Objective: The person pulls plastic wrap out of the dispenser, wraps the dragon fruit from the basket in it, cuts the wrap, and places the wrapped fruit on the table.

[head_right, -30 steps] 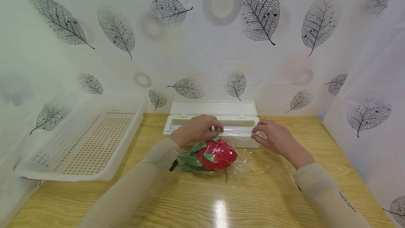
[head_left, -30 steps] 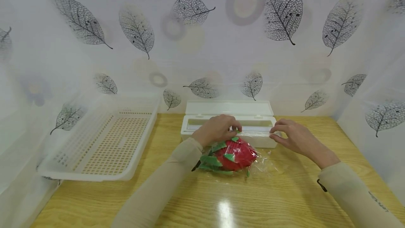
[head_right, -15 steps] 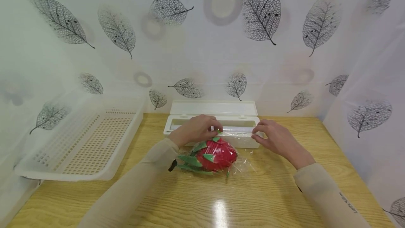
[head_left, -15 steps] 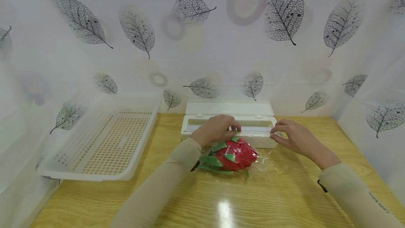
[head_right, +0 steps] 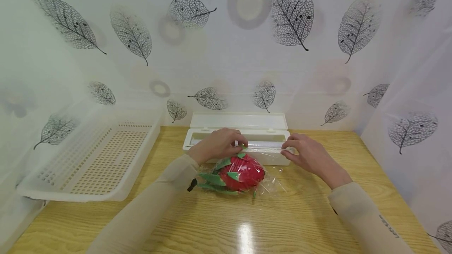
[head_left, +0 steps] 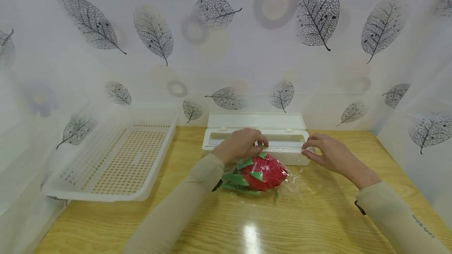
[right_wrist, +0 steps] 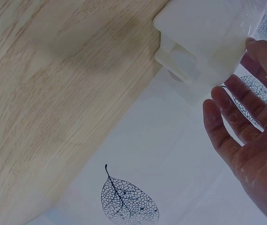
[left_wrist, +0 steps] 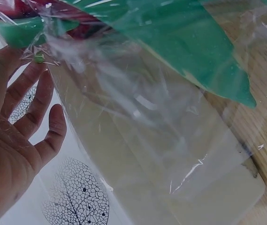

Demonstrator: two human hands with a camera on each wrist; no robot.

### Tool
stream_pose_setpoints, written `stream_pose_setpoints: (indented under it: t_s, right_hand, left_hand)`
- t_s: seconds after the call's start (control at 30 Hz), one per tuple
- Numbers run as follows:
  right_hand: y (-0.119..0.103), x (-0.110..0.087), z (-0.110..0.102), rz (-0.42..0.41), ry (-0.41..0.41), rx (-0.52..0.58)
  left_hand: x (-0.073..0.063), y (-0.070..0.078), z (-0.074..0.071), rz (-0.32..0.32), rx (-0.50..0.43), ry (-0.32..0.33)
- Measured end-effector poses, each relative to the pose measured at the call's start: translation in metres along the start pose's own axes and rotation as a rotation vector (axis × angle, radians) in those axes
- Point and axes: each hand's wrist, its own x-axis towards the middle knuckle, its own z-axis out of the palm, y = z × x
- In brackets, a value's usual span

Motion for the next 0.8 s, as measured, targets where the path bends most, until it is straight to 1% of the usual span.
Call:
stream_pose_setpoints:
  t_s: [0.17, 0.8]
  right_hand:
    - [0.0001, 0.0001, 0.0001, 0.014, -0.015, 0.003]
    - [-0.0001, 0.0005, 0.0001, 0.026, -0.014, -0.002]
  left_hand:
    - [-0.0011, -0.0009, 0.0008, -0.002, 0.002, 0.006]
    - [-0.0033, -0.0045, 0.0007, 0.019, -0.006, 0.013]
